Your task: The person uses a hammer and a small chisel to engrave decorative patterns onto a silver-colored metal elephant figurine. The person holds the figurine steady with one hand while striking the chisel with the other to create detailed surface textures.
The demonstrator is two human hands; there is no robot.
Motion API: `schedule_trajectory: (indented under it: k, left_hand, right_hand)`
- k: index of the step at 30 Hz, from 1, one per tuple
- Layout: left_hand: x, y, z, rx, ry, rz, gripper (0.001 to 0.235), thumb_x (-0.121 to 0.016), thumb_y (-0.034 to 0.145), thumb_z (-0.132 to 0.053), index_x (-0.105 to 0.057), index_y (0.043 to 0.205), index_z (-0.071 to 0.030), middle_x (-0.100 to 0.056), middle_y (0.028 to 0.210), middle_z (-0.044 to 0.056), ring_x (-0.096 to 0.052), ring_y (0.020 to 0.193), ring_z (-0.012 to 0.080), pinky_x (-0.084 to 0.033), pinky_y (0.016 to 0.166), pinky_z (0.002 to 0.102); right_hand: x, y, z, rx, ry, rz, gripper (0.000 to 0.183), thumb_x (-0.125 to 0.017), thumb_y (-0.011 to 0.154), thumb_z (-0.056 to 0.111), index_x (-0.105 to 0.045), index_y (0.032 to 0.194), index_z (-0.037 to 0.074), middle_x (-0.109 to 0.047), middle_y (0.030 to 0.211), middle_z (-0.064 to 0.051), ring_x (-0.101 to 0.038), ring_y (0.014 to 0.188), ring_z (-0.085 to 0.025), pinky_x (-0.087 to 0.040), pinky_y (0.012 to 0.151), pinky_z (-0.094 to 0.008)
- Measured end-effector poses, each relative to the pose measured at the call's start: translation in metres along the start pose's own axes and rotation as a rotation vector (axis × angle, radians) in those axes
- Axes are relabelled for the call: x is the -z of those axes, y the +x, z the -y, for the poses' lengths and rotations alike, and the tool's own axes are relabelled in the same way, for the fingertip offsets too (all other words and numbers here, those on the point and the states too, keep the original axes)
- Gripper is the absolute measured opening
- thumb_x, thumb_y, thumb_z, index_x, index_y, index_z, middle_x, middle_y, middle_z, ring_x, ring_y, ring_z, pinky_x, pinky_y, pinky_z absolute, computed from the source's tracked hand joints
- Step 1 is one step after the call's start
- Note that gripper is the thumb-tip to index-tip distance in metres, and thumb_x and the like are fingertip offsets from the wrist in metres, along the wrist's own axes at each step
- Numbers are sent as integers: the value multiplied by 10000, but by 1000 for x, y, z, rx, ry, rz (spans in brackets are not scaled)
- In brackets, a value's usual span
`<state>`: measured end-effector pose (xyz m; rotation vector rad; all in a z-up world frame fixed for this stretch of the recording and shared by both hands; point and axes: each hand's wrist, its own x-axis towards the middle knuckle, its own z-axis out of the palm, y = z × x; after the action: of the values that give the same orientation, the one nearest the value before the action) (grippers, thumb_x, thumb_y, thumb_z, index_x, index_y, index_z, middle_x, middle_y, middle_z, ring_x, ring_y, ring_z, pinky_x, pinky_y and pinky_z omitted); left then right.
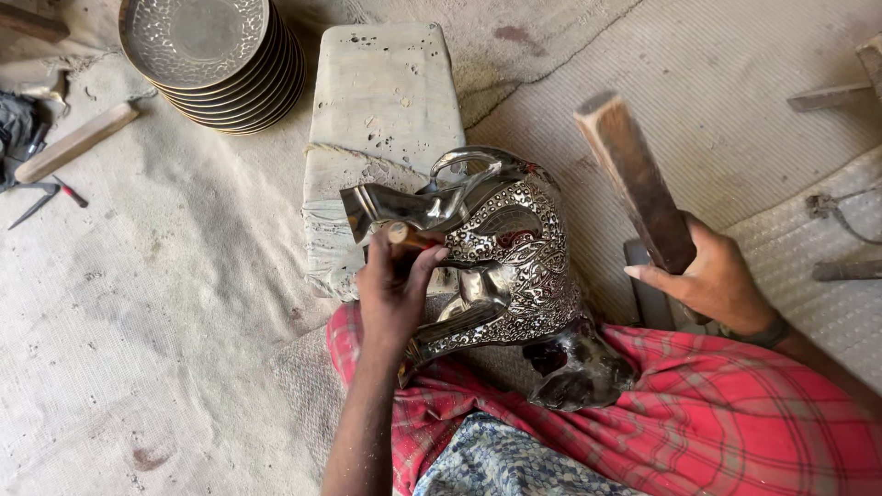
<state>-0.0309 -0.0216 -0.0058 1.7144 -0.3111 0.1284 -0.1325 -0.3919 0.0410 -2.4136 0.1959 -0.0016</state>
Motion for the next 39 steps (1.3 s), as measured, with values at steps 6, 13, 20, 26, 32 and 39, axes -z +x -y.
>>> schedule_trajectory:
  k: [6,13,20,26,32,39]
  left_hand:
    - [-11,1,1,-48,99,-46,450,-784,961,-99,-498,1304,-36,-805,1054,118,-788,963,138,-628,778,264]
    - [-9,4,-7,-22,139,10,408,-748,965,-91,-569,1326,-27,-805,1027,90,-786,955,139,-635,809,287]
    - [-11,3,-11,-17,90,12,404,-737,976,-58,-554,1335,-48,-802,1037,90,-792,933,157,-621,781,286]
    - [-13,4,-13,-58,58,-18,409,-742,974,-56,-570,1345,-64,-798,1027,93,-794,937,159,-623,799,288]
    - [-13,4,-14,-90,67,-8,426,-755,967,-70,-572,1351,-70,-794,1012,90,-789,936,155,-622,791,289]
    - [-13,4,-9,-109,71,-10,334,-763,969,-94,-590,1253,-65,-789,983,80,-788,888,167,-615,755,295]
  right_hand:
    - [24,28,63,392,-305,-37,711,-818,725,137,-552,1368,-7,-716,1163,-213,-728,967,-316,-598,817,-404]
    - [23,65,132,741,-290,-19,689,-812,827,59,-481,1431,34,-743,1095,-128,-746,877,-236,-628,718,-342]
    - [22,81,179,663,-401,91,748,-799,808,67,-463,1477,48,-708,1089,-146,-730,847,-251,-612,702,-356]
    - [28,82,184,744,-300,50,734,-770,760,89,-459,1423,36,-683,1141,-192,-724,961,-312,-604,808,-434]
    - [31,77,170,556,-489,178,748,-781,810,83,-480,1493,138,-726,1061,-79,-730,714,-208,-635,648,-349]
    - [35,63,174,588,-537,124,769,-774,783,128,-476,1492,104,-687,985,-100,-714,780,-238,-619,686,-350]
